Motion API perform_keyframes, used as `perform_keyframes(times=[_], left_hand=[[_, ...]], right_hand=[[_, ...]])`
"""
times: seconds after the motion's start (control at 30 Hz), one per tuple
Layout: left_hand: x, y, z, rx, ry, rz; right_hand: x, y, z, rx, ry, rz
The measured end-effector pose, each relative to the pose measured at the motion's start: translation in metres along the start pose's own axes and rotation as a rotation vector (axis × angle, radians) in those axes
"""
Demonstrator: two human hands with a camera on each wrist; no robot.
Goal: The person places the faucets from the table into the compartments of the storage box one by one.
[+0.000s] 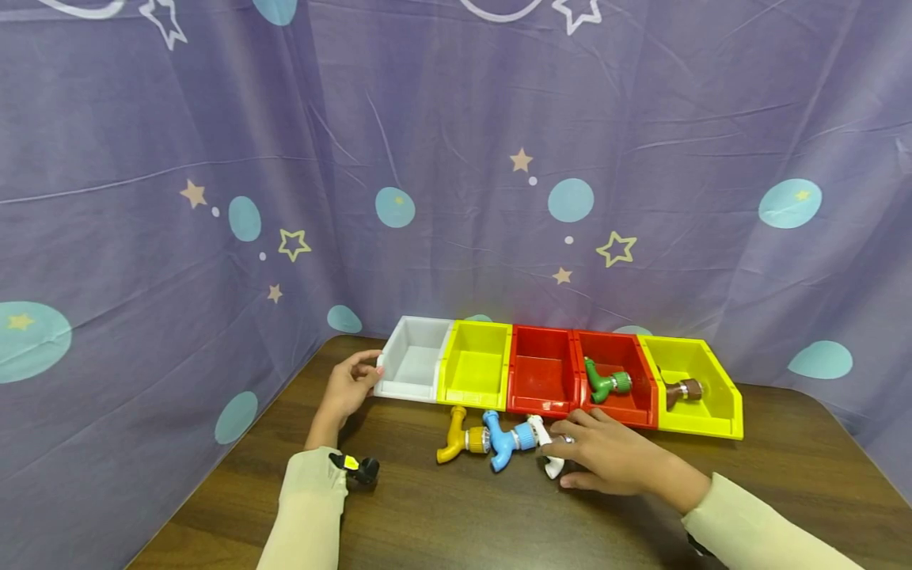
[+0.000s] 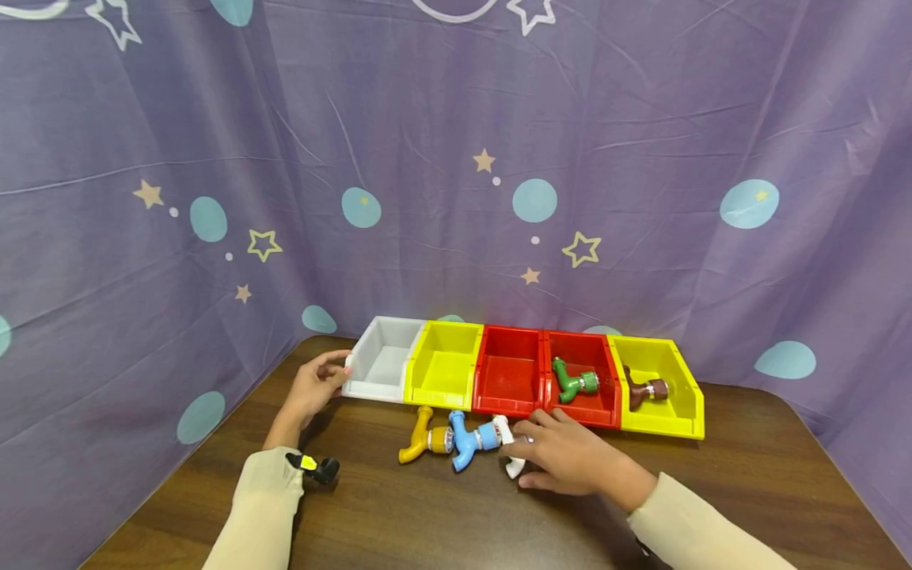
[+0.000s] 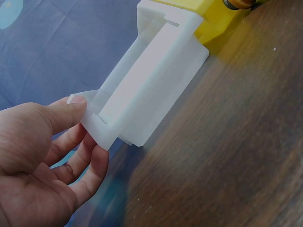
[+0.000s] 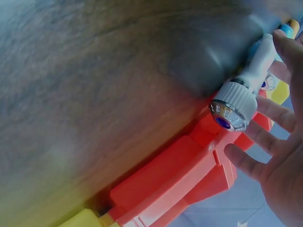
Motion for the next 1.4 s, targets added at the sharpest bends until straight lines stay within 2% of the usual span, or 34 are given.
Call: perform_keyframes(times=[0.33, 0.37, 0.53, 0.6, 0.93, 1.1, 1.4], left_hand=[[0.003, 0.001, -0.002, -0.014, -0.002, -0.004], [-0.003, 0.001, 0.001, -0.008, -0.006, -0.002], [-0.004, 0.001, 0.002, -0.001, -0.002, 0.008], [0.001, 0.001, -0.001, -0.01, 0.003, 0.003], [0.001, 0.0, 0.0, -0.01, 0.001, 0.002], [0.002, 0.0, -0.001, -0.011, 0.006, 0.001], [0.002, 0.001, -0.002, -0.019, 0.014, -0.007]], right_hand=[[0.001, 0.01, -0.008, 0.032, 0.01, -0.014], [0.001, 0.01, -0.009, 0.041, 0.013, -0.018], [0.001, 0.012, -0.011, 0.059, 0.018, -0.025], [0.002, 0.012, -0.012, 0.05, 0.015, -0.021], [0.005, 0.01, -0.011, 0.065, 0.05, -0.066], [0.006, 0.007, -0.006, 0.057, 0.038, -0.046], [0.006, -0.007, -0.001, 0.039, 0.029, -0.021]])
Point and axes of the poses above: each hand's wrist, its own z-axis away from the middle knuckle, its own y-axis out of the palm, x = y × z, the point moved 1 cm from there along -z, towards the middle knuckle, and after that the axes turned 4 degrees about z, right-handed, at the moved point
